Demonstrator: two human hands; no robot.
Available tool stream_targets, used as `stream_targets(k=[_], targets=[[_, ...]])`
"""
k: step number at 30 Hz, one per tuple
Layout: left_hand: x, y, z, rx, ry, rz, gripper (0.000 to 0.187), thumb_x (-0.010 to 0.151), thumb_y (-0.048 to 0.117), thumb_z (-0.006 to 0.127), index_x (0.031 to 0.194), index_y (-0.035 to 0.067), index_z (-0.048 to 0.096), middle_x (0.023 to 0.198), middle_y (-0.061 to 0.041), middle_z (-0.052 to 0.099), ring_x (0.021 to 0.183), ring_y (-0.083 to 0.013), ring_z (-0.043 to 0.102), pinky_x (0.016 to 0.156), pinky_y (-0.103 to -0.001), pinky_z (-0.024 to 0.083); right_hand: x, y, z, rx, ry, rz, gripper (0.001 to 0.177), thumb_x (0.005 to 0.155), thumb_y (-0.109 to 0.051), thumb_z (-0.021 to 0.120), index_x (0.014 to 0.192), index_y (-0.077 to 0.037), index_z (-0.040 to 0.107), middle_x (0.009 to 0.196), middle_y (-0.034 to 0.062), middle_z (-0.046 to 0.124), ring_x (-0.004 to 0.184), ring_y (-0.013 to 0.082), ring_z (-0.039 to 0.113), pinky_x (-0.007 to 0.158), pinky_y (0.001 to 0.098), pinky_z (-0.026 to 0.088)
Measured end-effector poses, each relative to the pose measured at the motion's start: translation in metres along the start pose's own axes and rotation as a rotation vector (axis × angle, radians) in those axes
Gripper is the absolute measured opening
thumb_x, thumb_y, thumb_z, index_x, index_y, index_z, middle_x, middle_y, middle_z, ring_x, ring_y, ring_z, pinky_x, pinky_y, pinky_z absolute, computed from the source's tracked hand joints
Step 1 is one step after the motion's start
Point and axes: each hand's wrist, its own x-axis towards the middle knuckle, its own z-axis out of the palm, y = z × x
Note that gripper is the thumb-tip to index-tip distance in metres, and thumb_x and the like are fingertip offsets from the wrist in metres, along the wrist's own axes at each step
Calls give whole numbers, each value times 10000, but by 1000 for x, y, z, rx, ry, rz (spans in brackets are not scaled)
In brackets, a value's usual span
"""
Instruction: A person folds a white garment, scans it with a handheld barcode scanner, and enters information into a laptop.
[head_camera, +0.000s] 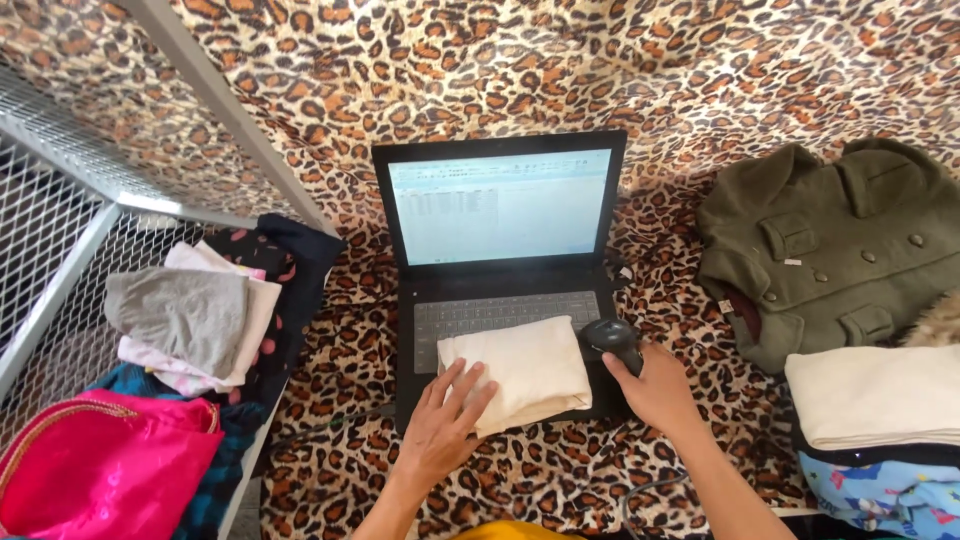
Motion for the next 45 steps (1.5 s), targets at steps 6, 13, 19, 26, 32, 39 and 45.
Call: stream_targets(k=[6,13,19,26,32,39,45], targets=[[-1,-7,-8,-124,33,33,989,758,51,864,1593,224,363,1629,-94,403,1490,-392,391,1069,-539,500,-23,-15,-8,-26,49,-22,912,909,-593,546,1650,-199,189,1660,119,249,1490,342,361,1039,522,532],[1,-14,-6,-155,58,81,1036,770,-15,848,1625,188,298,1639,-98,403,1506,-416,383,1138,-548,485,-17,4,22,-553,816,-941,1203,681,-89,698,1671,-315,53,1730,-20,105,1518,284,152,1157,497,242],[5,-19,-23,-302,-23,-25,848,753,65,919,1463,99,457,1584,-132,443,1489,-403,368,1133,-570,469,-14,-1,29,-432,418,-1079,436,749,-92,779,1154,-225,686,1412,-36,620,1466,331,397,1073,597,297],[-9,-16,-19,-234,9,68,913,740,-31,812,1527,152,386,1622,-136,401,1515,-414,353,1018,-490,567,-17,10,45,-557,327,-1133,853,588,-69,889,1366,-224,576,1529,-19,514,1481,299,359,983,559,335],[-11,-14,-24,-373,-5,-75,703,819,235,883,1396,57,524,1524,-181,514,1431,-404,447,1136,-546,445,-30,-5,45,-59,4,-981,526,828,-198,795,1319,-131,618,1383,78,640,1277,307,605,1006,494,496],[77,17,-140,-926,-179,-1173,647,808,325,771,1422,261,576,1450,-32,607,1312,-222,588,1079,-419,512,-47,-43,14,258,-73,-339,595,945,-581,418,1242,-171,730,645,-5,652,529,136,554,535,300,353],[73,-16,-91,-845,-329,-1227,760,902,450,703,1568,259,390,1554,-49,479,1393,-347,508,1106,-587,529,-30,-24,-17,-221,396,-322,595,873,-567,709,1284,-139,664,1225,93,633,1163,292,610,991,461,517]])
